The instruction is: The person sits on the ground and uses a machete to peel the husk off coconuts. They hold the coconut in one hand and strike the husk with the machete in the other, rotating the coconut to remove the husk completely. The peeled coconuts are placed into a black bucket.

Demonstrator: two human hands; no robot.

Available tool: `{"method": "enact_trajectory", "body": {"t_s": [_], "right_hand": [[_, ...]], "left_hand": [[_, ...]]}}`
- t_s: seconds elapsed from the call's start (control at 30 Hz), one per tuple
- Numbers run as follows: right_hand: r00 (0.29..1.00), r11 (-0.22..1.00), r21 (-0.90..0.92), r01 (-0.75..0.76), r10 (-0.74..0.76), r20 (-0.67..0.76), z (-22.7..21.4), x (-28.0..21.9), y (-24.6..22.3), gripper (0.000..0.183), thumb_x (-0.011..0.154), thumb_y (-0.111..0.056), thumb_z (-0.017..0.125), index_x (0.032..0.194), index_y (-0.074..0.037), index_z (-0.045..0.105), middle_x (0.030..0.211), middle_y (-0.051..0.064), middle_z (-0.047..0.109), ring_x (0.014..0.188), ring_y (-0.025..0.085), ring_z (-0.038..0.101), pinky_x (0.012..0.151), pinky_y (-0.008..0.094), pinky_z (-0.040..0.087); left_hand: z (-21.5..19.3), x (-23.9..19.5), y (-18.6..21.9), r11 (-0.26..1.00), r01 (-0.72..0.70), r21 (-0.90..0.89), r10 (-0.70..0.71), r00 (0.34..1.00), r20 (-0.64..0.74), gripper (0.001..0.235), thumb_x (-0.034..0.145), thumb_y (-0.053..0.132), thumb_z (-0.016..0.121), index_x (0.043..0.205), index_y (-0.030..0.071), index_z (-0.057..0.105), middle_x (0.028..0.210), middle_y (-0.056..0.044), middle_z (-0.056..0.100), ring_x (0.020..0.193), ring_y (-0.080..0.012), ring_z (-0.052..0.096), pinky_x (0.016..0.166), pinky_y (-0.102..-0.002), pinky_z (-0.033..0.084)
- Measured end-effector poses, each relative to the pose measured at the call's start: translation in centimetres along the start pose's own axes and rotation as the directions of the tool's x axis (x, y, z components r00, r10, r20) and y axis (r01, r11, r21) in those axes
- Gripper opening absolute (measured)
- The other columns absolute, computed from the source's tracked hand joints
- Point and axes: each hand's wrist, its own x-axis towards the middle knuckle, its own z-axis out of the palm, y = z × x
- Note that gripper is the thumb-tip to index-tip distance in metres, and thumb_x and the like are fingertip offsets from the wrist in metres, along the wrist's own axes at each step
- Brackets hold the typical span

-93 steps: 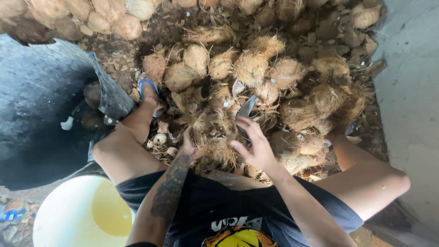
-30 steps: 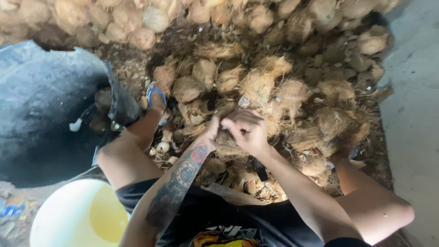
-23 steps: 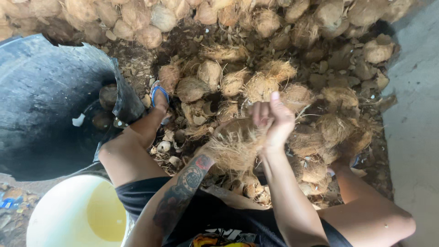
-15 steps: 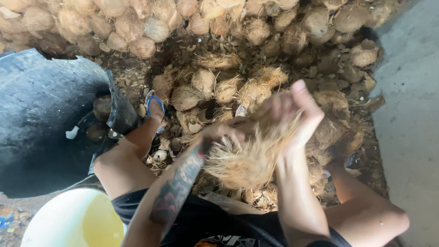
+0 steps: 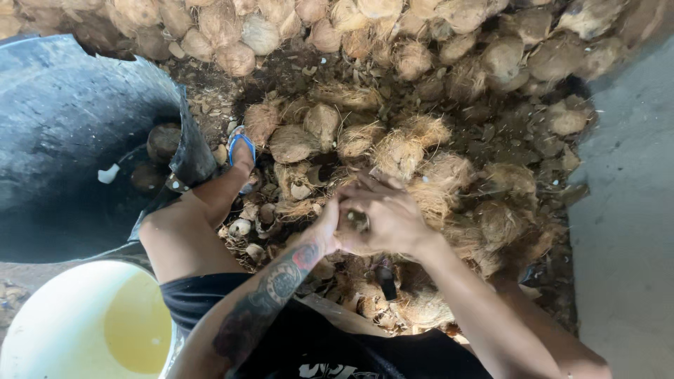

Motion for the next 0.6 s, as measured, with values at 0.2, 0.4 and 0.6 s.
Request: {"method": "enact_trajectory", "body": {"t_s": [0.2, 0.4, 0.6], "right_hand": [[0.65, 0.961, 0.056, 0.269, -0.139, -0.748, 9.0, 3.3, 8.6, 0.047, 0.089, -0.019, 0.09, 0.053, -0.017, 0.06, 0.05, -0.002, 0.063, 0.05, 0.024, 0.063, 0.057, 0.031, 0.052], [0.422, 0.19, 0.571, 0.799, 0.499, -0.757, 4.1, 2.0, 5.3, 0.056, 0.1, -0.022, 0.07, 0.052, -0.011, 0.042, 0.039, 0.013, 0.033, 0.032, 0.03, 0.04, 0.036, 0.039, 0.029], [0.502, 0.331, 0.629, 0.703, 0.395, -0.769, 0.5, -1.3, -0.5, 0.047, 0.104, -0.026, 0.065, 0.059, -0.018, 0.054, 0.049, 0.0, 0.049, 0.047, 0.018, 0.058, 0.07, 0.034, 0.056]], "left_hand": [[4.2, -15.5, 7.1, 0.944, 0.166, 0.284, -0.148, 0.985, -0.083, 0.099, 0.07, 0.081, 0.079, 0.143, 0.016, 0.067, 0.131, -0.021, 0.074, 0.121, -0.0494, 0.068, 0.096, -0.081, 0.047], [6.4, -20.0, 7.1, 0.929, 0.096, 0.358, -0.12, 0.992, 0.048, 0.097, 0.069, 0.073, 0.082, 0.143, 0.012, 0.064, 0.137, -0.023, 0.069, 0.131, -0.0519, 0.059, 0.104, -0.076, 0.04], [11.7, -19.1, 12.9, 0.6, -0.323, 0.731, -0.107, 0.874, 0.474, 0.12, 0.066, 0.063, 0.087, 0.156, -0.002, 0.041, 0.153, -0.03, 0.053, 0.145, -0.0531, 0.045, 0.12, -0.067, 0.029]]}}
